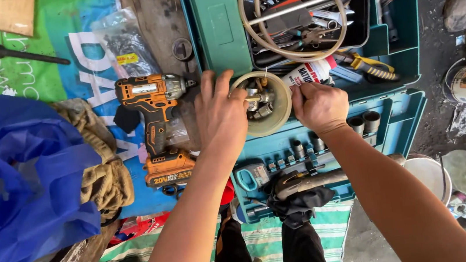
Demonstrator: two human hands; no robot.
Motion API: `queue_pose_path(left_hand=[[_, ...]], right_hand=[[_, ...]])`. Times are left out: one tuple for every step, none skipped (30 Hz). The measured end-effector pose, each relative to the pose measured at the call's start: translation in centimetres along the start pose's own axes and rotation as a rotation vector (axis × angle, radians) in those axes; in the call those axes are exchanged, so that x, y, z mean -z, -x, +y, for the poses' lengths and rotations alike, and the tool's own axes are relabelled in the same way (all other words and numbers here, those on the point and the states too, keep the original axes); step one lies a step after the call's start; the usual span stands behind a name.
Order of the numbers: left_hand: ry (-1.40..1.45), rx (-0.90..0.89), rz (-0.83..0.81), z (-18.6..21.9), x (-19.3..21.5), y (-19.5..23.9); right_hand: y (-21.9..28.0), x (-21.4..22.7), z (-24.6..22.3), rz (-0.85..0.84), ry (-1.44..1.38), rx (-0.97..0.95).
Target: The person moves a motorcycle wheel and a striped tarp on the floor, then picks up a red plastic bag and places it aside. They proceed to open a blue toolbox and sort through a container of metal sockets, picking them up and placing them into the toolbox's storage slots.
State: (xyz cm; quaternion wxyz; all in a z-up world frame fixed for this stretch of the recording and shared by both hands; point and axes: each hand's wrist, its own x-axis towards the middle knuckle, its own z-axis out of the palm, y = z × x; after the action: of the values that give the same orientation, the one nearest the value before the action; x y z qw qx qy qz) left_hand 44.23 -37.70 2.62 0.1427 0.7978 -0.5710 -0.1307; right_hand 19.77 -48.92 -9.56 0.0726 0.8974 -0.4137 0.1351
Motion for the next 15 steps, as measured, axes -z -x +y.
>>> queue_pose_path(left_hand=[[0.039, -0.014, -0.02, 0.1, 0.4, 0.2], [0.036, -0.012, -0.023, 0.0, 1.2, 0.9], [0.085, -0.081, 0.091, -0.1, 2.1, 1.6], [0.134, -0.15, 0.203, -0.2, 3.0, 2.4], [0.132, -0.147, 0.2, -0.5, 4.2, 3.6], [0.288, -0.098, 0.26, -0.8, 5.4, 4.8], [0.444, -0.048, 0.321, -1.0, 6.7, 6.1], [0.443, -0.045, 0.32, -1.6, 7.0, 7.9], [0.543, 0.05, 0.326, -2.2, 7.4, 9.7], [0.643, 0.145, 0.331, -2.7, 7.7, 11.5], [0.643, 0.149, 0.33, -2.8, 7.3, 12.7], [0.65, 0.22, 0.237, -2.9, 7.0, 13.9], [0.655, 0.291, 0.143, -3.0, 6.6, 15.2], [0.656, 0.292, 0.141, -2.3, 5.1, 15.3], [0.685, 0.316, 0.074, -1.7, 3.6, 15.4]], right_hand=[[0.2, -0.2, 0.0, 0.004, -0.011, 0.001], [0.1, -0.1, 0.1, 0.002, -0.014, 0.0], [0.0, 0.0, 0.1, 0.008, -0.022, 0.001], [0.0, 0.1, 0.2, 0.013, -0.03, 0.002], [0.0, 0.1, 0.1, 0.01, -0.033, 0.002], [-0.1, 0.2, 0.1, 0.022, -0.042, 0.003], [-0.2, 0.3, 0.1, 0.033, -0.051, 0.005], [-0.3, 0.4, 0.0, 0.031, -0.053, 0.007], [-0.5, 0.5, 0.0, 0.037, -0.063, -0.002], [-0.6, 0.6, 0.0, 0.042, -0.071, -0.011], [-0.7, 1.0, 0.0, 0.038, -0.072, -0.009], [-0.8, 1.3, -0.1, -0.003, -0.162, -0.014], [-0.9, 1.7, -0.2, -0.045, -0.253, -0.02], [-0.8, 1.6, -0.2, -0.047, -0.253, -0.021], [-0.8, 1.6, -0.1, -0.047, -0.257, -0.022]])
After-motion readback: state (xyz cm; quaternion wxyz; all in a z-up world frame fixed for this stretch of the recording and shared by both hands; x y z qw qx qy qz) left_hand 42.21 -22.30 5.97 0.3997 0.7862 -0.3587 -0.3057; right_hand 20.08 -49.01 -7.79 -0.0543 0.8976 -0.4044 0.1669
